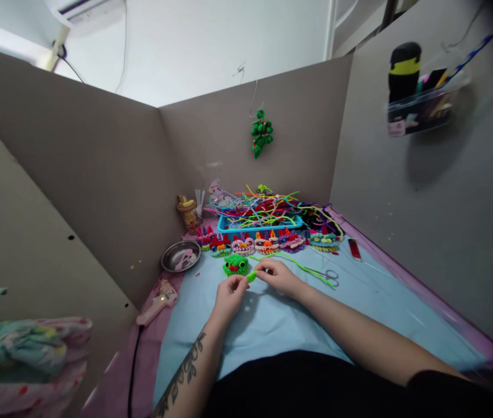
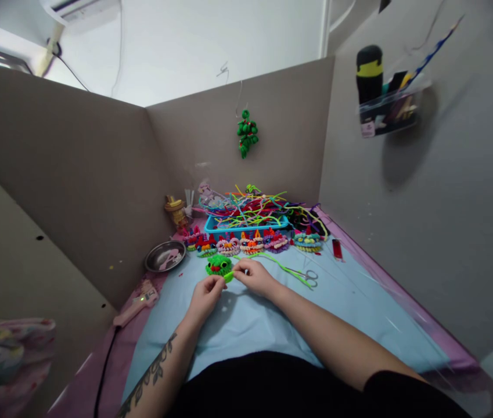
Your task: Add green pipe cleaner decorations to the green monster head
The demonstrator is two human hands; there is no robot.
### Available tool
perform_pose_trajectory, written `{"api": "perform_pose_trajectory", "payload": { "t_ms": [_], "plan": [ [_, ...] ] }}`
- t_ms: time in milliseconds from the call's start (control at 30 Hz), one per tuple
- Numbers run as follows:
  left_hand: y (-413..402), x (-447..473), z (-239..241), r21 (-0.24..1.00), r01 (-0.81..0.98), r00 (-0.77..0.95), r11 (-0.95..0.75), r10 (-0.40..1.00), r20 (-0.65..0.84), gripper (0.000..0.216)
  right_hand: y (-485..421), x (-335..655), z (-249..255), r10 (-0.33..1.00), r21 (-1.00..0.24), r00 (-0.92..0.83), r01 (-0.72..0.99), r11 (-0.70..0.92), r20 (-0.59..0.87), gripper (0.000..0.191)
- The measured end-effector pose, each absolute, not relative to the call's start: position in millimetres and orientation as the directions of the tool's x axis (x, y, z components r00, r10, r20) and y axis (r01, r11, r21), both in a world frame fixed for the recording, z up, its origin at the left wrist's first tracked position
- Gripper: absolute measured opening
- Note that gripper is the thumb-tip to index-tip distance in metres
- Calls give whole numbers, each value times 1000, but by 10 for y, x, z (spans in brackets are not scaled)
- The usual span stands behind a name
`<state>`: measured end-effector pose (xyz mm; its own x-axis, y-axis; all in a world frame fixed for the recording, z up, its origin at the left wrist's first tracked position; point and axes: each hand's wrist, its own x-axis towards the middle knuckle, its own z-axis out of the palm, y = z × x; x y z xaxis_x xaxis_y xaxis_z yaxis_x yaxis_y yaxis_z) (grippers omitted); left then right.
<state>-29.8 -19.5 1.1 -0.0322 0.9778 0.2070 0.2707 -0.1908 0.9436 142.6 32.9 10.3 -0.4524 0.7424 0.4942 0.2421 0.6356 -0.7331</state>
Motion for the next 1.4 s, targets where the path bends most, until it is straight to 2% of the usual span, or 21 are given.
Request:
{"api": "perform_pose_trajectory", "payload": {
  "t_ms": [100,200,300,400,500,600,733,967,1200,1300,1400],
  "plan": [
    [-186,-305,21,998,45,-15,-41,999,42,42,313,1456,96,646,-616,-439,233,753,624,14],
    [-197,-325,67,984,-155,104,89,992,-74,44,301,1484,85,502,-441,-460,243,864,732,17],
    [-217,-345,127,968,-205,146,142,983,-113,43,302,1495,80,421,-328,-491,267,906,763,20],
    [-219,-346,140,973,-190,99,131,989,-114,41,305,1495,85,400,-297,-505,274,915,765,21],
    [-193,-332,94,991,-118,-25,66,997,-69,38,301,1485,94,437,-345,-494,270,899,751,24],
    [-163,-317,39,998,27,-159,-60,985,64,33,287,1453,103,571,-498,-449,282,820,687,23],
    [-158,-298,13,971,140,-198,-192,956,218,28,266,1386,110,719,-649,-410,321,690,561,14],
    [-173,-292,-28,950,239,-98,-202,968,231,27,277,1346,92,763,-678,-370,357,643,530,15],
    [-176,-310,-70,791,529,-24,-306,927,374,20,288,1365,89,745,-656,-408,361,663,528,13],
    [-190,-290,-40,759,580,17,-296,936,352,20,304,1357,94,761,-679,-413,357,641,501,14],
    [-197,-269,-7,775,585,-23,-240,950,312,20,340,1357,92,799,-738,-395,337,585,453,19]
  ]
}}
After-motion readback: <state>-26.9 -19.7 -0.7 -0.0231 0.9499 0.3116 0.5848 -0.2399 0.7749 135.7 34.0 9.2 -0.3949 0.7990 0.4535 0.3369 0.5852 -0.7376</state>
